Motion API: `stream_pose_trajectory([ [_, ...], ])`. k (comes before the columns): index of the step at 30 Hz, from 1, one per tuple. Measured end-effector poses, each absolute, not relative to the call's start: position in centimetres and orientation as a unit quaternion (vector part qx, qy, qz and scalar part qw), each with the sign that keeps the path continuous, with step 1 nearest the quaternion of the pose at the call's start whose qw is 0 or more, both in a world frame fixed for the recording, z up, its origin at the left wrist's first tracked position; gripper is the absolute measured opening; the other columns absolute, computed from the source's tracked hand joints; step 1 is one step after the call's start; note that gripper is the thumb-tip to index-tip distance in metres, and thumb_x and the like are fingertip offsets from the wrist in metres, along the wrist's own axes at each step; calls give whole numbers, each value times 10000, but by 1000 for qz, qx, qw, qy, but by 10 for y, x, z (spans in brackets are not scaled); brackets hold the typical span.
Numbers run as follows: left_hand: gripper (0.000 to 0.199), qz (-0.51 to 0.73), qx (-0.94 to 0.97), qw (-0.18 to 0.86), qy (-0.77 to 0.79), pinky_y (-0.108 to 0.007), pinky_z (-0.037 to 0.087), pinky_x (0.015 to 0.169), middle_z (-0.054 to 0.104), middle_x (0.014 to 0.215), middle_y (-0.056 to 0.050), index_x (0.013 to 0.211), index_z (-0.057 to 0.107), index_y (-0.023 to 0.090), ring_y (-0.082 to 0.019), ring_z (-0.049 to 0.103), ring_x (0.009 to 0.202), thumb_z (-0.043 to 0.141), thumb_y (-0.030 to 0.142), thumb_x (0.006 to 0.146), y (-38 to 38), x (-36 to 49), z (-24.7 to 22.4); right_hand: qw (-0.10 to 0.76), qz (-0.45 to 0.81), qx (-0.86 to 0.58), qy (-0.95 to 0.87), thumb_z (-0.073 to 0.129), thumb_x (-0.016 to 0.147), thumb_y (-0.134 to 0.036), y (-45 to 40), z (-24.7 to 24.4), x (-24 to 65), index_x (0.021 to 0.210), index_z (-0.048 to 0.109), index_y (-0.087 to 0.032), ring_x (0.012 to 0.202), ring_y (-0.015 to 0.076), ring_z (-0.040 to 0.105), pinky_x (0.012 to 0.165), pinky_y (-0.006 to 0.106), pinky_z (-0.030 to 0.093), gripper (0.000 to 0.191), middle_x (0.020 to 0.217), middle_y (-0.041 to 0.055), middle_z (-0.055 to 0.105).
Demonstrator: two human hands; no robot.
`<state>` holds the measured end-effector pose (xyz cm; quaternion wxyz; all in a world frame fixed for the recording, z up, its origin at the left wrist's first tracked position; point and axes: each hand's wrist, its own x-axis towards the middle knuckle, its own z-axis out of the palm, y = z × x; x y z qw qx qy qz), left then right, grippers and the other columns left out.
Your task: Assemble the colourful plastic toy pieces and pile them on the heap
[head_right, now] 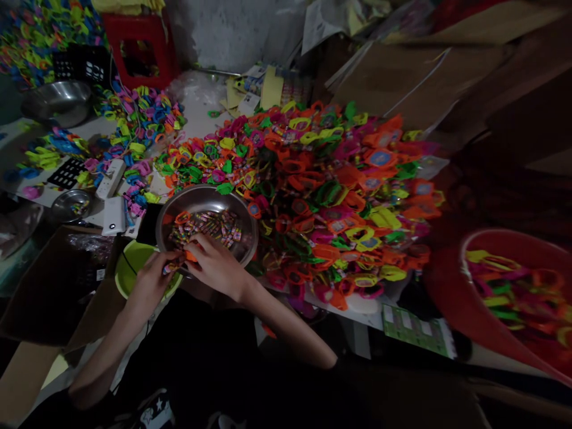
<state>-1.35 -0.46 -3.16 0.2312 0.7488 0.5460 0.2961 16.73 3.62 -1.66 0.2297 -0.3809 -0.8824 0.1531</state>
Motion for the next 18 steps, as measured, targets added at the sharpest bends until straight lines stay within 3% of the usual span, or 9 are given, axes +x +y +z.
stream_pose_trajectory([
  [4, 396, 298, 761, 232, 527, -295, 486, 833, 598, 1000, -43, 1079, 542, 195, -176, 582, 974, 475, -52, 776, -9, -14, -29, 232, 83, -345, -906, 537, 862, -200, 35, -13, 167, 995, 597, -160, 942, 215, 590, 779, 339, 541, 152, 1027, 84, 623],
  [12, 322, 300, 760, 249, 521, -294, 491, 806, 611, 970, -47, 1047, 563, 188, -181, 596, 934, 468, -5, 807, -11, -15, -32, 225, -20, -300, -927, 529, 858, -213, 36, -19, 169, 880, 618, -158, 847, 182, 578, 690, 278, 494, 107, 906, 55, 665],
  [18, 303, 289, 751, 266, 531, -302, 498, 783, 627, 981, -60, 1058, 569, 202, -194, 615, 925, 463, 38, 827, -7, -15, -38, 204, -8, -321, -925, 540, 842, -209, 33, -22, 167, 800, 612, -165, 830, 179, 585, 679, 271, 475, 93, 845, 44, 655],
])
